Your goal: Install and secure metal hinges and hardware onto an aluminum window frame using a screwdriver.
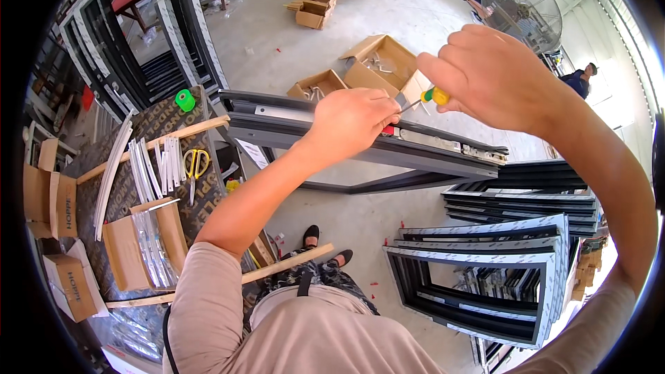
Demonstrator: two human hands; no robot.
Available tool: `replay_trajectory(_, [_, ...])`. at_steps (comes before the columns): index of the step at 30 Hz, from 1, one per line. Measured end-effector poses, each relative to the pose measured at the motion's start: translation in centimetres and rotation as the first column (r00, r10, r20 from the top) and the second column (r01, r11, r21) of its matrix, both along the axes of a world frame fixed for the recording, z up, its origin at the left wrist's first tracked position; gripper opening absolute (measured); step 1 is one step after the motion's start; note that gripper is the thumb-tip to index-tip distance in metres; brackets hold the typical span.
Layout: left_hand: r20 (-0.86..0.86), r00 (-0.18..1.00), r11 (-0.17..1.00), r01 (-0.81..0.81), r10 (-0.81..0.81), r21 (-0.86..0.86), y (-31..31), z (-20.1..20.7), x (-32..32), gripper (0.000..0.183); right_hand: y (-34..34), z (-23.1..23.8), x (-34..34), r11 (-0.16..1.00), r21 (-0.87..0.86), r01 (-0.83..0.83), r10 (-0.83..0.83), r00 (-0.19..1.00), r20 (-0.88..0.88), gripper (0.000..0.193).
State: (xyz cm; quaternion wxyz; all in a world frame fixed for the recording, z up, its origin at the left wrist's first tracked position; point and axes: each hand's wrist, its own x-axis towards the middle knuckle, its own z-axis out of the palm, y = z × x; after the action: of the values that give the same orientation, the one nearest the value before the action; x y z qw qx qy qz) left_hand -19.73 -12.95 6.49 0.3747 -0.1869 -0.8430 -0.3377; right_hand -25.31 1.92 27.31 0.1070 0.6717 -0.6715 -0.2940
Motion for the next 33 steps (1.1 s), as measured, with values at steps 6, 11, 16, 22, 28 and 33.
replay_trajectory(6, [-0.014,1.000,1.000,0.000,0.000,-0.018,-0.3,-0.2,-0.4,0.006,-0.3,-3.0,-0.7,0.582,0.047,0.812,-0.443,0.268,0.855,0.041])
replay_trajectory(11, [-0.003,1.000,1.000,0.027,-0.027,0.005,-0.2,-0.5,-0.4,0.006,-1.3,-2.3,-0.3,0.620,0.124,0.775,-0.509,0.277,0.815,0.041])
replay_trajectory(16, [0.012,1.000,1.000,0.002,-0.002,-0.016,-0.1,-0.4,-0.2,0.007,1.1,-1.3,0.7,0.845,-0.313,0.433,-0.361,0.895,0.262,0.026])
replay_trajectory(22, [-0.001,1.000,1.000,0.001,-0.001,-0.026,-0.2,-0.5,0.3,0.006,-0.3,-3.5,-1.6,0.839,-0.164,-0.520,0.522,0.852,-0.030,0.023])
replay_trajectory(28, [0.040,0.966,0.939,-0.239,0.256,-0.247,-1.8,-1.0,1.7,0.009,-0.5,-5.2,-1.3,0.829,-0.289,-0.478,0.511,0.859,0.045,0.018])
replay_trajectory(33, [0.029,0.969,0.945,-0.231,0.244,-0.230,-3.2,-0.3,3.7,0.015,-2.0,-6.3,0.9,0.795,-0.502,0.341,-0.236,0.936,0.261,0.022])
